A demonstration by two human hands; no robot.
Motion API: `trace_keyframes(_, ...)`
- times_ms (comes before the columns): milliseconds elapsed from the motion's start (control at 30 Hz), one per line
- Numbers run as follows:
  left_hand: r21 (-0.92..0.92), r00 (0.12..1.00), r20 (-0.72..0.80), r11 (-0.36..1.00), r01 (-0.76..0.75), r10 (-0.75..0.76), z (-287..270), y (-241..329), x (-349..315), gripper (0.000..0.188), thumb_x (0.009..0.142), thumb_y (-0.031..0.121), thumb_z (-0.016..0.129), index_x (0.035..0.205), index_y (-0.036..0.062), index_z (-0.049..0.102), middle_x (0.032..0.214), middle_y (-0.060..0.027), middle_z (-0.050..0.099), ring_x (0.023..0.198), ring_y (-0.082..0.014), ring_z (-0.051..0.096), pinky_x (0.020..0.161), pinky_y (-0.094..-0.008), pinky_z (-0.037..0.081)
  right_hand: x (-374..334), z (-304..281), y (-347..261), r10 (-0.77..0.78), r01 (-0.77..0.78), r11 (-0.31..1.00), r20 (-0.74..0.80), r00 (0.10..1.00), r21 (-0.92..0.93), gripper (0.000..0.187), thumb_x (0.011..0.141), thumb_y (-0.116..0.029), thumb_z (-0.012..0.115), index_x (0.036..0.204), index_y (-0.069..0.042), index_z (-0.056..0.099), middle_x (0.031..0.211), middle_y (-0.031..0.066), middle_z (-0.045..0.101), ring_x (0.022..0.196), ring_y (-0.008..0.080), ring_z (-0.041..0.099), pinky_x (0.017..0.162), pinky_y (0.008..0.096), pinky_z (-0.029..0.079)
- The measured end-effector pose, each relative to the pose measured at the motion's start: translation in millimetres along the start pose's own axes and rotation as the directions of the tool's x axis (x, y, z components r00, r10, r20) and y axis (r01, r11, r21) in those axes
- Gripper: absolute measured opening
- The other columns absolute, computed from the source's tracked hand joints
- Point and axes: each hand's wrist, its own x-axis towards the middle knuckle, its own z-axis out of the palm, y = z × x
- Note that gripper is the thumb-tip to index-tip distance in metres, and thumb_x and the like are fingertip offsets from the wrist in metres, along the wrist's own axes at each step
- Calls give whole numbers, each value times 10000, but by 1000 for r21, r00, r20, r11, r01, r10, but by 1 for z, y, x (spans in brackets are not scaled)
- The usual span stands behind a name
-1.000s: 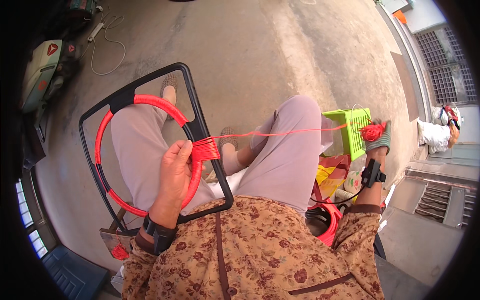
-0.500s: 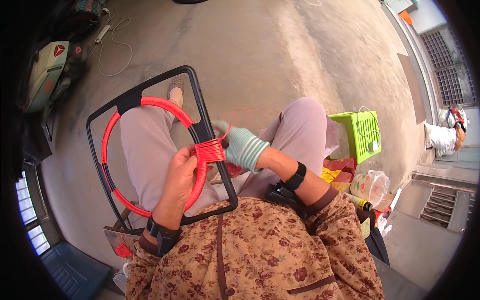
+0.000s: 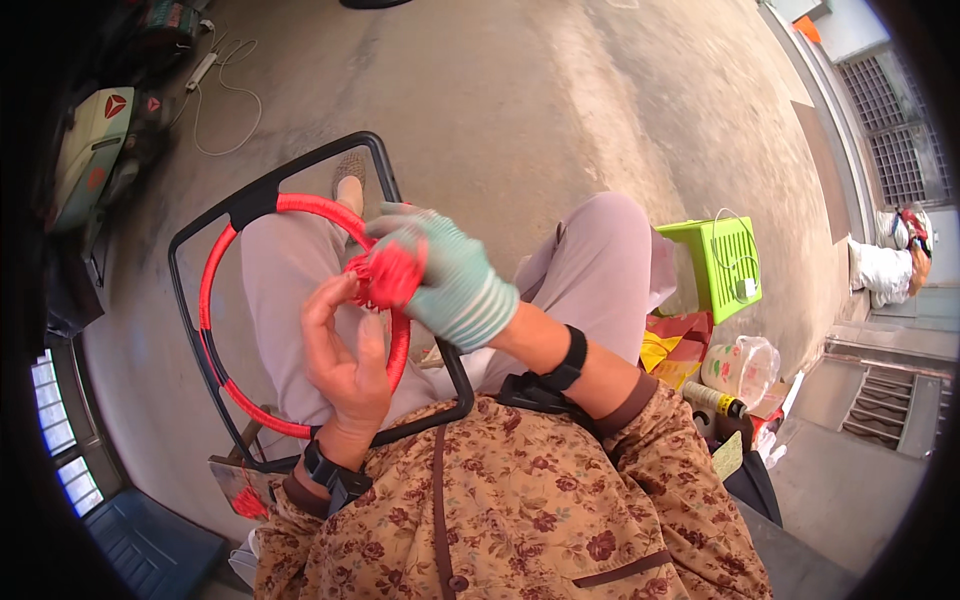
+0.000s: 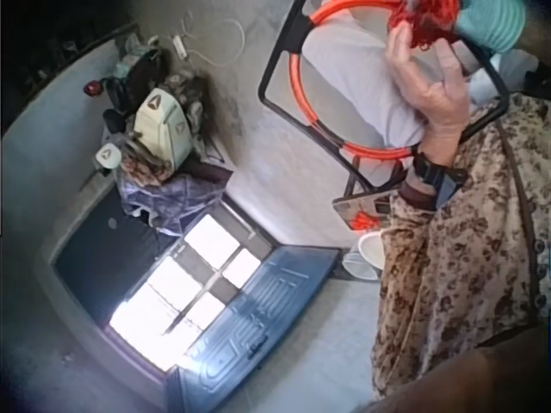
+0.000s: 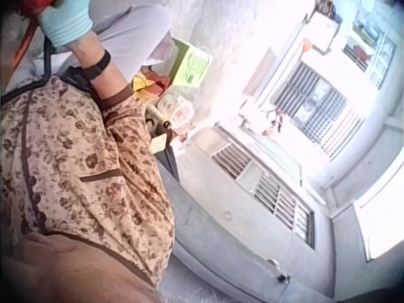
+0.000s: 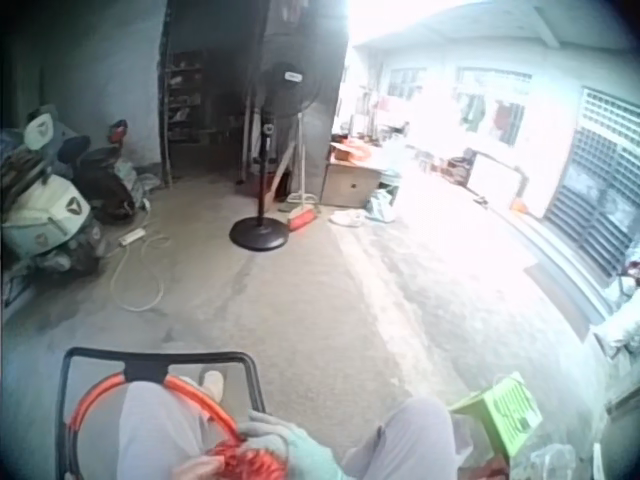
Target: Wrapping red cord or twine around a square black frame.
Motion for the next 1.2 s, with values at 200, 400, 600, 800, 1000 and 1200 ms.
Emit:
trace_keyframes(200,-403,711,296,591,699,-638,2,-23,-9,173,917,66,554,1060,-25,520,923,-62,617,823,-102,594,737,-214,477,-25,-79,8,336,-279,848,50,941,-451,202,816,-66,593,1008,-12,625,822,92,630,718,160,597,649,297,480)
trace_keyframes(400,-492,520,484,272,827,-704,2,-25,-7,166,940,148,556,989,-10,538,814,-64,642,638,-83,590,585,-208,490,-94,-199,101,855,-459,519,-435,282,721,231,781,-34,657,996,0,578,907,134,643,817,253,643,735,357,530)
trace_keyframes(600,-457,459,515,221,861,-724,3,-19,-2,170,948,199,538,959,30,538,799,-61,630,567,-112,591,522,-226,513,-108,-216,96,743,-291,669,-606,283,684,232,834,-94,609,1052,-28,569,695,26,512,617,172,535,599,334,480)
trace_keyframes(800,-478,476,497,229,848,-726,4,-21,-4,164,944,189,545,971,28,533,822,-73,638,599,-113,605,537,-230,520,-33,-76,39,808,-774,365,238,539,517,443,877,-208,585,1293,-80,502,609,-31,458,470,82,449,450,235,408)
trace_keyframes(1000,-539,519,459,239,808,-721,7,-20,-4,181,937,126,550,1048,-14,526,850,-91,654,617,-105,607,536,-227,513,-35,-30,24,679,-860,-49,648,344,508,364,914,-426,547,931,-62,557,733,70,607,552,165,602,505,287,522)
trace_keyframes(1200,-547,549,451,268,793,-704,5,-17,0,155,930,68,544,1059,-14,518,850,-91,648,624,-108,605,542,-234,515,-53,-51,43,699,-601,-20,441,563,799,296,904,-318,590,737,-87,511,881,128,636,833,241,628,626,315,536)
